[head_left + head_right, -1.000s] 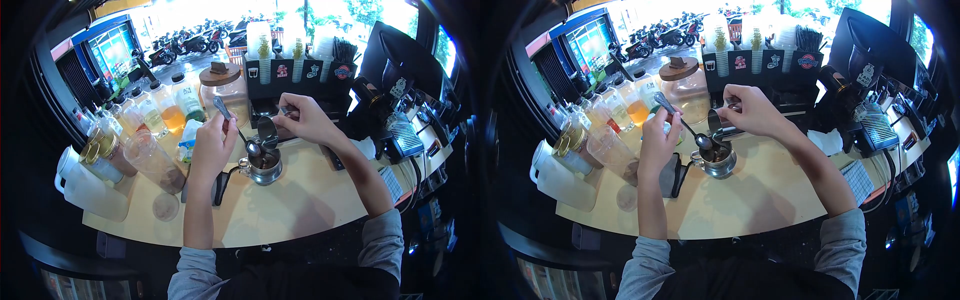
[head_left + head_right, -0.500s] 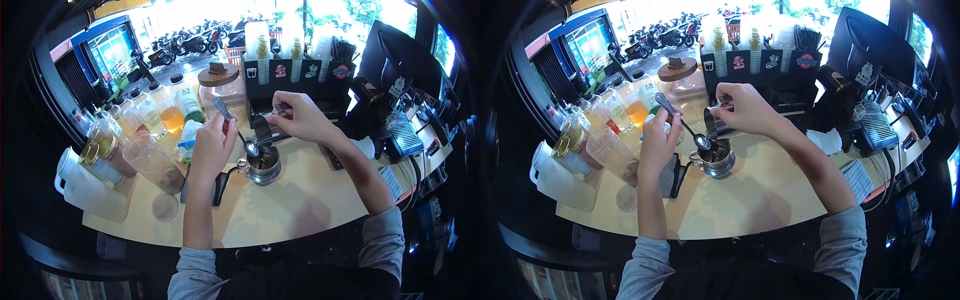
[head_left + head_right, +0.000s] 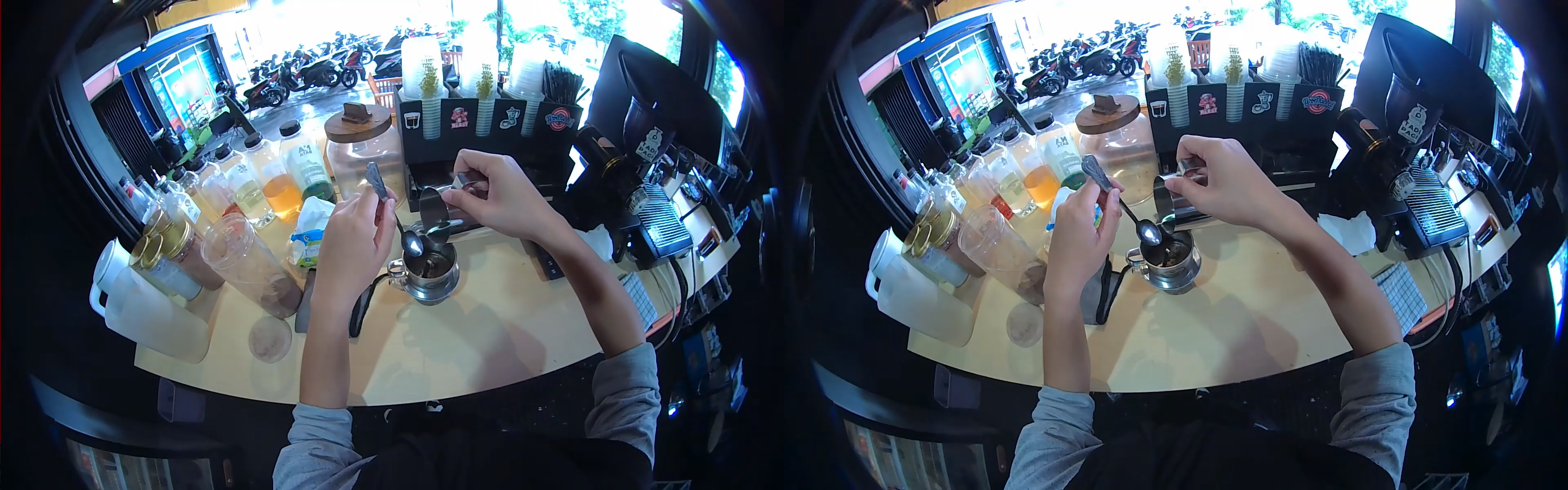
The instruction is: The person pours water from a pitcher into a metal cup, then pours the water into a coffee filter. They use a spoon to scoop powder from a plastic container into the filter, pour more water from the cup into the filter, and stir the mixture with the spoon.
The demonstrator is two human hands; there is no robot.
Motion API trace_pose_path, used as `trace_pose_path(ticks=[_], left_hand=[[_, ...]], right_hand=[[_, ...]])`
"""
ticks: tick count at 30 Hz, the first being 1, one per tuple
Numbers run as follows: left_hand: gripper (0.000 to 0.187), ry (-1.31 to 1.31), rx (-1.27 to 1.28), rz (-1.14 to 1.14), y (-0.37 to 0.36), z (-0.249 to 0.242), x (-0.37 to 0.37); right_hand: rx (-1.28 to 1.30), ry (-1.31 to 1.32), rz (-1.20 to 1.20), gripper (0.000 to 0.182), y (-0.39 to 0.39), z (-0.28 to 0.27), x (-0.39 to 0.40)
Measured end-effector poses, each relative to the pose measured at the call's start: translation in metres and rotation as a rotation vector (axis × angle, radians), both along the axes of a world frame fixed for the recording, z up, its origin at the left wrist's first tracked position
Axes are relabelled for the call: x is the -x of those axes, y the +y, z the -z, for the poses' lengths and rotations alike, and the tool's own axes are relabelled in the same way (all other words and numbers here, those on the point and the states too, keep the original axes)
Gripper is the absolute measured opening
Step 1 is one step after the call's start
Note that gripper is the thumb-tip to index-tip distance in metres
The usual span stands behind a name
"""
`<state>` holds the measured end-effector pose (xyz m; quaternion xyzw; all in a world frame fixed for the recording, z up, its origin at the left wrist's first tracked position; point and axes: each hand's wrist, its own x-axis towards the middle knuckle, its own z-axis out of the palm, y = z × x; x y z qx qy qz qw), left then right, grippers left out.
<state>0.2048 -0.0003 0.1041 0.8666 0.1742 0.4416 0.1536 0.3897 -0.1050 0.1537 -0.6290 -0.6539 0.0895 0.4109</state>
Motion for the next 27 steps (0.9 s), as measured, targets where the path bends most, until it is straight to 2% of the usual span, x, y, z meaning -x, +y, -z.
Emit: trace_pose_path(ticks=[7,18,27], left_hand=[[0.01,0.017,-0.003,-0.011,-0.001,0.001,-0.001],[0.01,0.014,-0.017,-0.02,0.0,0.001,-0.001],[0.011,0.026,-0.012,-0.015,0.0,0.002,-0.002]], right_hand=[[-0.04,-0.04,-0.058,0.027,0.006,0.005,0.002],[-0.088,-0.086,-0.023,0.028,0.003,0.009,-0.007],[0.002,-0.048,0.037,0.024,-0.016,-0.002,-0.007]])
